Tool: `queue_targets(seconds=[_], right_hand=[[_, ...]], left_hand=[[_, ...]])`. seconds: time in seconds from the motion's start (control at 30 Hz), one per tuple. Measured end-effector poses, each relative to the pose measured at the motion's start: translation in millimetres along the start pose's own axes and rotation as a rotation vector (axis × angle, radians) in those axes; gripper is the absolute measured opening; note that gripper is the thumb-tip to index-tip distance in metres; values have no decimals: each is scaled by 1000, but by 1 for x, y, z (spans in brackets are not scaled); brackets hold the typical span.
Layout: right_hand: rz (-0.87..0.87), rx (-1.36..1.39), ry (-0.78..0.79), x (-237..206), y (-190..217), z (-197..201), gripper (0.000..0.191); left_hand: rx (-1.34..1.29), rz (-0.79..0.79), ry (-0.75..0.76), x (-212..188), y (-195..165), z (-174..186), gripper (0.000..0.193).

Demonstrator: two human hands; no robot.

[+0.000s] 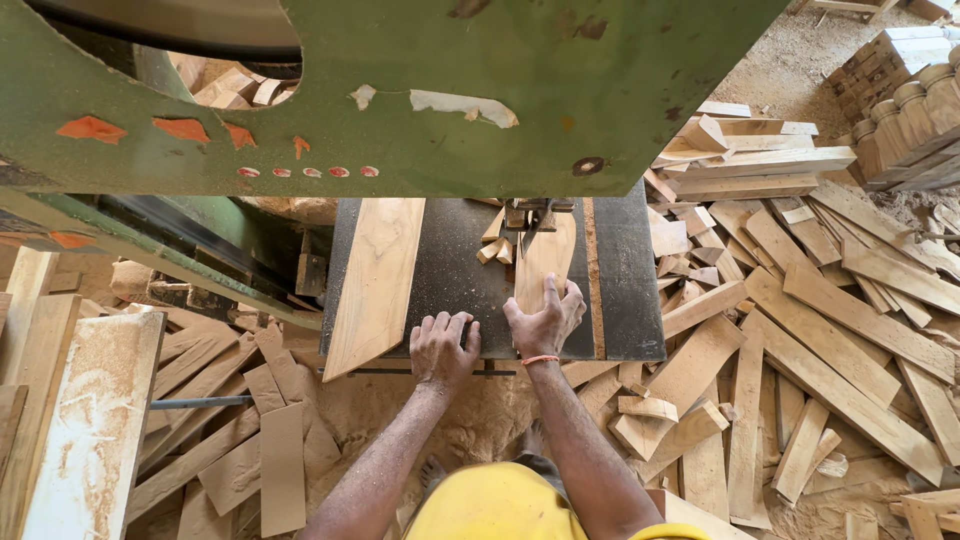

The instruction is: The person cuts small wooden workpieces on a bandsaw, guiding each piece by hand through the blade and trimming off edges. They retrieve pieces from a pile of scrap wood around the machine, reposition each workpiece for successive cuts, and set cut pieces aside.

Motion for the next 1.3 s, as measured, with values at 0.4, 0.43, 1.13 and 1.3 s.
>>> queue_targets(seconds=[0.4,0.43,1.13,1.3], right_hand=[[-3,-3,15,10,2,-6,82],[-7,-2,17,11,2,-6,82],[-13,4,15,26,4,-14,83],[-4,5,18,32,3,-18,83]], left_hand=[[35,-8,19,-1,4,-7,20],[30,-6,15,-1,4,-7,20],[9,1,-3,-3,4,-9,19],[22,1,8,-3,5,-11,20]])
Point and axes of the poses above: each hand's wrist, its own x-axis towards the middle knuckle, its own z-axis out of the back of the hand, y = z × x, the point moved 2 cm from there along x, towards the middle knuckle, and after that the axes turned 2 degrees about y, right-handed, at the moved point
